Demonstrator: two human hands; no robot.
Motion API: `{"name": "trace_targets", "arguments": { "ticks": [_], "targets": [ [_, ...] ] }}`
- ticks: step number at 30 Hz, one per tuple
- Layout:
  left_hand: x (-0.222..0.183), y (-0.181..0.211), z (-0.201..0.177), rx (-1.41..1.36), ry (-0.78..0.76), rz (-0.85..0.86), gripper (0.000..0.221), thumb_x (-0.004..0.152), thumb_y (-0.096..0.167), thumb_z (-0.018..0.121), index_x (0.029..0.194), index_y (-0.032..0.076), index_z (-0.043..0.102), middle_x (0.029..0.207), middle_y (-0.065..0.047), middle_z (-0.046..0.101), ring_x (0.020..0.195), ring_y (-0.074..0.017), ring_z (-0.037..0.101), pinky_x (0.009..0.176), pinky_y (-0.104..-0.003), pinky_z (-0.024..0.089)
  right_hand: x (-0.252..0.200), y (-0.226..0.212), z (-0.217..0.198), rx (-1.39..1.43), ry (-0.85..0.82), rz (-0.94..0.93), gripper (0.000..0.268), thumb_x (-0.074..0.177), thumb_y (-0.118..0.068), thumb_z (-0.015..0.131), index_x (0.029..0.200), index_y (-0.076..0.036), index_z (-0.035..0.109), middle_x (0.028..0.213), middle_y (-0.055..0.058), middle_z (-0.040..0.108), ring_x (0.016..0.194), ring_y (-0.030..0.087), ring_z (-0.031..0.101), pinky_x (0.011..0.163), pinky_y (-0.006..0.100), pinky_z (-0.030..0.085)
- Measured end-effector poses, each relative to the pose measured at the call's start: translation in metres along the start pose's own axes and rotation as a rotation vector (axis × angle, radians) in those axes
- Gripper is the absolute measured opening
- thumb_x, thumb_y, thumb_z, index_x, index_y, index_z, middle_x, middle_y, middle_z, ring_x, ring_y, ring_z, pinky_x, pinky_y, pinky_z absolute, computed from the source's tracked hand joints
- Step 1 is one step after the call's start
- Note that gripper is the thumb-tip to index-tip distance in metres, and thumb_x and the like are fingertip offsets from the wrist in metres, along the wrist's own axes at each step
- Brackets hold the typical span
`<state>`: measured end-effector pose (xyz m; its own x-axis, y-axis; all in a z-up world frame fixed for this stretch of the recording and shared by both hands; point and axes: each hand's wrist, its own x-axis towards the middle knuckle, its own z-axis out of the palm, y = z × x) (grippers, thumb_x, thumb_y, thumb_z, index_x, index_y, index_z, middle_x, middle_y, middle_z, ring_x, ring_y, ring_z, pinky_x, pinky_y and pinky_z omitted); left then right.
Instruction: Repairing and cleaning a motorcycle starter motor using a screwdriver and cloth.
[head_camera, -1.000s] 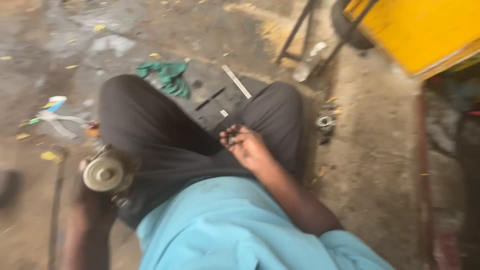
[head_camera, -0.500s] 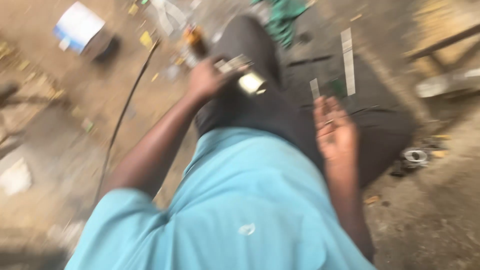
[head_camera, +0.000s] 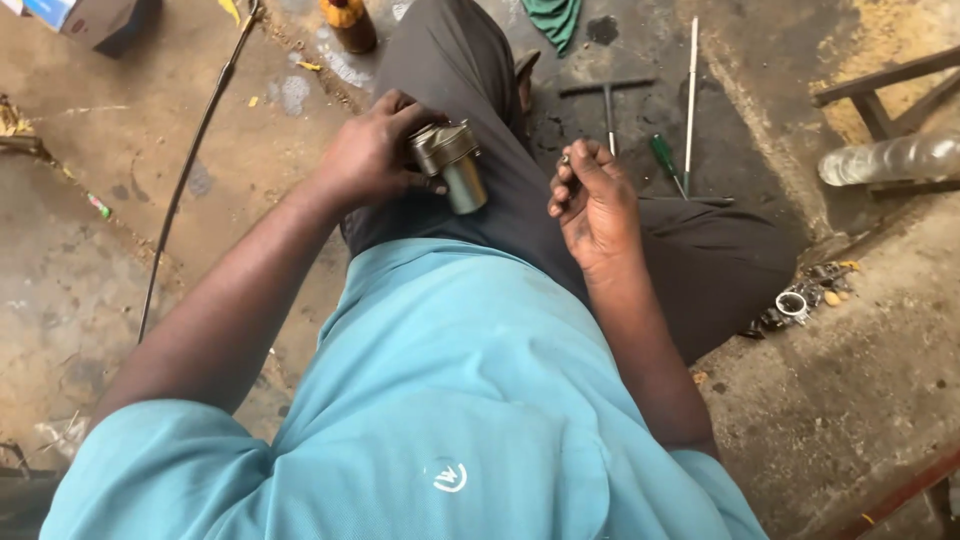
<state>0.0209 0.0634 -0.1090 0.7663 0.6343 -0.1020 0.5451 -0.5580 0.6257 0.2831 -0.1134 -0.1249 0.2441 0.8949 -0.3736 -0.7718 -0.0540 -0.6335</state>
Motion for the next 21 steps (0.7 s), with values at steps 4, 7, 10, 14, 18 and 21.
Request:
{"name": "trace_targets", "arguments": {
  "ticks": [4,7,10,14,18,21],
  "targets": [
    [0.012,0.0,-0.005,-0.06,0.014,-0.052,0.083,0.061,0.055,0.093,0.129,0.014,0.067,0.118,-0.013,0.066,0.107,-0.033,0.069,0.092,-0.046,0.056,0.012,0.0,0.015,-0.094,0.042,0.055,0.009,0.104,-0.015,0.071,0.102,-0.012,0.062,0.093,0.005,0.068,0.078,0.016,0.067,0.062,0.03,0.055],
    [0.018,0.003,-0.01,-0.196,-0.13,-0.178,0.077,0.065,0.06,0.089,0.12,0.008,0.071,0.102,-0.014,0.072,0.095,-0.0306,0.074,0.088,-0.044,0.06,0.011,-0.01,0.031,-0.142,0.001,0.056,0.008,0.103,-0.012,0.065,0.111,-0.01,0.065,0.097,0.005,0.068,0.082,0.016,0.068,0.063,0.029,0.055],
    [0.024,-0.004,0.004,-0.285,-0.352,-0.271,0.075,0.067,0.064,0.083,0.116,0.008,0.074,0.094,-0.014,0.076,0.089,-0.0296,0.077,0.086,-0.043,0.061,0.013,-0.017,0.039,-0.176,-0.002,0.019,0.019,0.104,-0.009,0.06,0.122,-0.008,0.067,0.1,0.005,0.068,0.087,0.016,0.068,0.067,0.029,0.056],
    [0.028,0.003,0.019,-0.118,-0.339,-0.033,0.086,0.066,0.068,0.085,0.122,0.004,0.073,0.103,-0.018,0.076,0.096,-0.0338,0.074,0.09,-0.045,0.057,0.015,-0.017,0.048,-0.173,-0.02,0.004,0.015,0.103,-0.007,0.056,0.116,-0.008,0.063,0.102,0.009,0.07,0.094,0.02,0.073,0.074,0.032,0.061],
    [0.033,0.005,0.021,-0.032,-0.333,-0.009,0.089,0.065,0.071,0.084,0.123,0.004,0.072,0.107,-0.019,0.075,0.1,-0.0355,0.073,0.089,-0.045,0.056,0.019,-0.003,0.051,-0.205,0.015,0.071,0.01,0.1,-0.01,0.057,0.11,-0.011,0.061,0.102,0.01,0.075,0.093,0.02,0.076,0.069,0.031,0.061],
    [0.036,0.001,0.02,-0.098,-0.382,-0.07,0.085,0.064,0.069,0.085,0.122,0.007,0.072,0.107,-0.017,0.076,0.101,-0.032,0.073,0.092,-0.043,0.056,0.024,0.017,0.034,-0.384,-0.004,0.033,0.007,0.102,-0.011,0.066,0.107,-0.007,0.063,0.098,0.009,0.074,0.086,0.017,0.075,0.064,0.027,0.059]
  ]
}}
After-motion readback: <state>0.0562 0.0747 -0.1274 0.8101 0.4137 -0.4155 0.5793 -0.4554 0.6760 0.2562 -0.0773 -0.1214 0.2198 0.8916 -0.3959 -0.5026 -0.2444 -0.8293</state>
